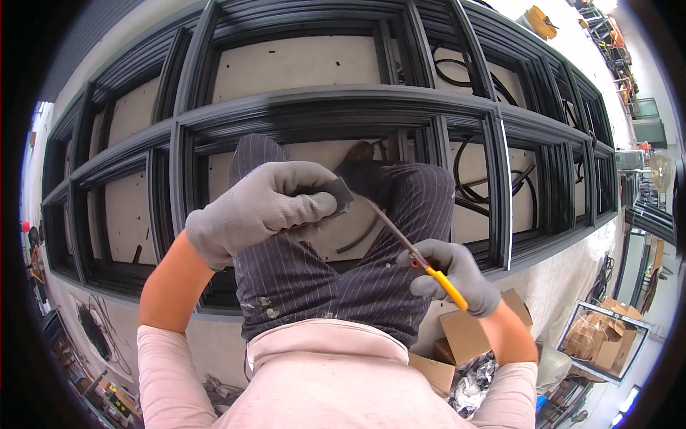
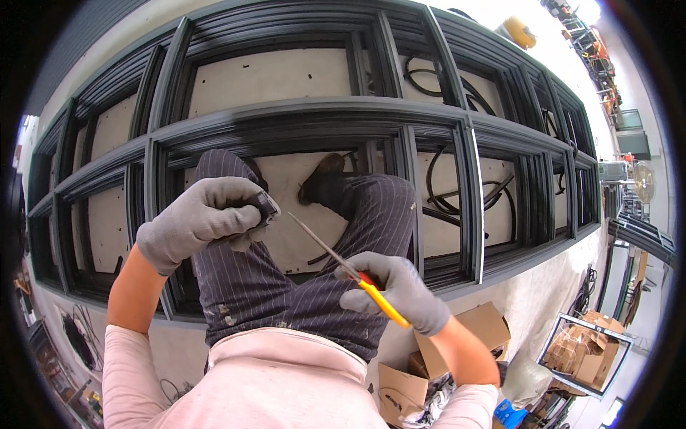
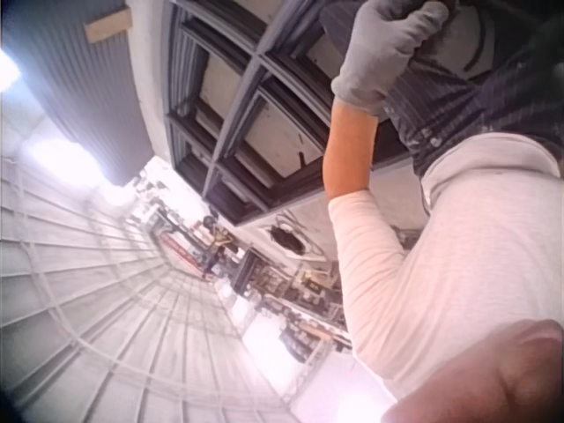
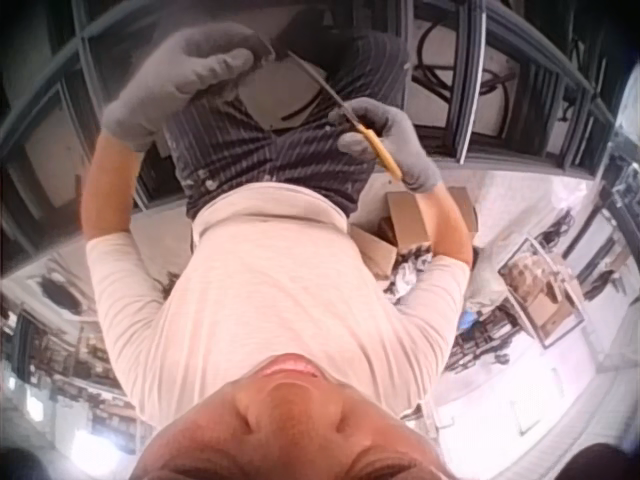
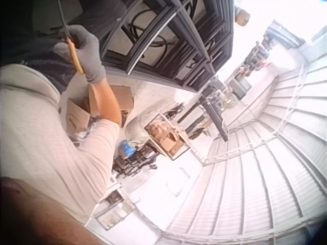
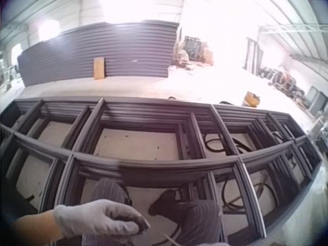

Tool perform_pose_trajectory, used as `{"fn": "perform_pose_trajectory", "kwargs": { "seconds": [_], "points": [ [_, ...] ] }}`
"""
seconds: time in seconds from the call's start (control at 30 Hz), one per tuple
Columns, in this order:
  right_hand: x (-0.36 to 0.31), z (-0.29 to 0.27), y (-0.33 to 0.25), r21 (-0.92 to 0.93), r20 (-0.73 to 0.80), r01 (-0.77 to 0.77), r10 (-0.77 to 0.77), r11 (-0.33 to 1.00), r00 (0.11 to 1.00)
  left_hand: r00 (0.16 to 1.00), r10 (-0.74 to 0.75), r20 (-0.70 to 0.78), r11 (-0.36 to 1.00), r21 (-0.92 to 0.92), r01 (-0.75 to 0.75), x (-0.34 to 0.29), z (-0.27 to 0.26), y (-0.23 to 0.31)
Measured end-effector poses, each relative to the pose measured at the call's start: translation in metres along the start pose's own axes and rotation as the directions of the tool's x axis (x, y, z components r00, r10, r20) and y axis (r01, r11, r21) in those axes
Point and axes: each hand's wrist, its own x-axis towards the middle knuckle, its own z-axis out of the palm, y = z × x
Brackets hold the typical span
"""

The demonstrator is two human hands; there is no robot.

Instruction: Installing rubber gasket seals into the frames of large metal window units.

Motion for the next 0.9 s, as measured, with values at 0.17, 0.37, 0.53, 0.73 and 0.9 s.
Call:
{"fn": "perform_pose_trajectory", "kwargs": {
  "seconds": [0.17, 0.37, 0.53, 0.73, 0.9],
  "points": [
    [0.006, 0.023, 0.014, 0.088, -0.044, 0.042, -0.038, 0.995, 0.998, 0.997, 0.056, -0.044, 0.998, -0.014, -0.057, 0.001, 0.008, -0.003],
    [0.015, 0.027, 0.022, -0.012, -0.095, 0.223, -0.223, 0.975, 0.970, 0.992, 0.079, -0.100, 0.994, -0.073, -0.086, 0.002, 0.011, -0.010],
    [0.015, 0.030, 0.008, -0.041, -0.102, 0.125, -0.129, 0.991, 0.986, 0.995, 0.095, -0.014, 0.986, -0.135, -0.096, 0.003, 0.007, -0.015],
    [0.019, 0.039, 0.013, -0.180, -0.162, 0.227, -0.257, 0.957, 0.953, 0.993, 0.111, -0.027, 0.984, -0.138, -0.114, 0.006, 0.006, -0.020],
    [0.023, 0.055, 0.024, -0.120, -0.251, 0.285, -0.306, 0.951, 0.918, 0.994, 0.112, -0.014, 0.933, -0.344, -0.110, 0.009, 0.010, -0.024]
  ]
}}
